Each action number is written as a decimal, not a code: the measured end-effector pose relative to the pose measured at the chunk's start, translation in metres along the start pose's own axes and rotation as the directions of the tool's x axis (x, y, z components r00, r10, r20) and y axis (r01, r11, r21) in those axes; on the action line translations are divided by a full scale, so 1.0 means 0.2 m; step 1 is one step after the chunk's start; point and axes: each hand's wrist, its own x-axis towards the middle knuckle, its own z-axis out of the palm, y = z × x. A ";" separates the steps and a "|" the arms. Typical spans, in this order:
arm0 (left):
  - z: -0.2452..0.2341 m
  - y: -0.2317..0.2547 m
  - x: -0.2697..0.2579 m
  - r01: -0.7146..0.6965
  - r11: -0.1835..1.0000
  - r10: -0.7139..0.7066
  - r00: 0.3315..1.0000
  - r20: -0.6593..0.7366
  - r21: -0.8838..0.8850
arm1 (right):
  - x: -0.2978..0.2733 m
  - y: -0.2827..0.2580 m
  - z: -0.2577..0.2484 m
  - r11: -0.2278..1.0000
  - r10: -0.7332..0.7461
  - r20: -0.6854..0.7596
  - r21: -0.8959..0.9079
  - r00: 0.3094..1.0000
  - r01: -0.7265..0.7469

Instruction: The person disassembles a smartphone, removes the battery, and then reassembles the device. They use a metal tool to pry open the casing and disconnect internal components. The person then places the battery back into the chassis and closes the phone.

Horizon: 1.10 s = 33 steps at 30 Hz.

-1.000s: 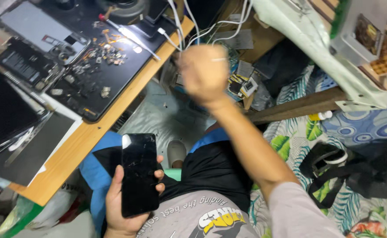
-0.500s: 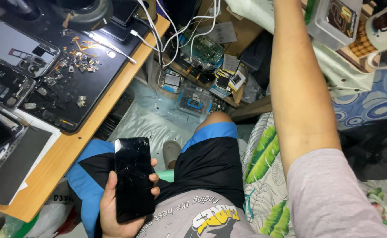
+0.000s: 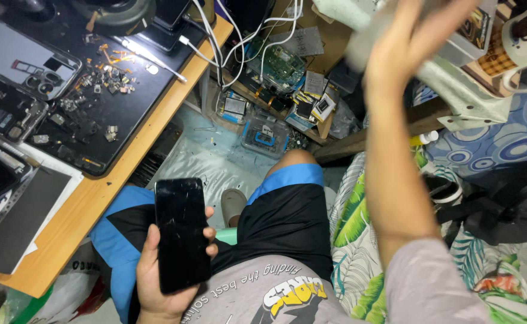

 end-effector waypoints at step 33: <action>0.00 -0.06 -0.07 -0.126 0.945 0.110 0.991 0.070 0.300 | -0.97 -1.04 0.14 0.881 0.167 0.791 0.148 0.588 -0.449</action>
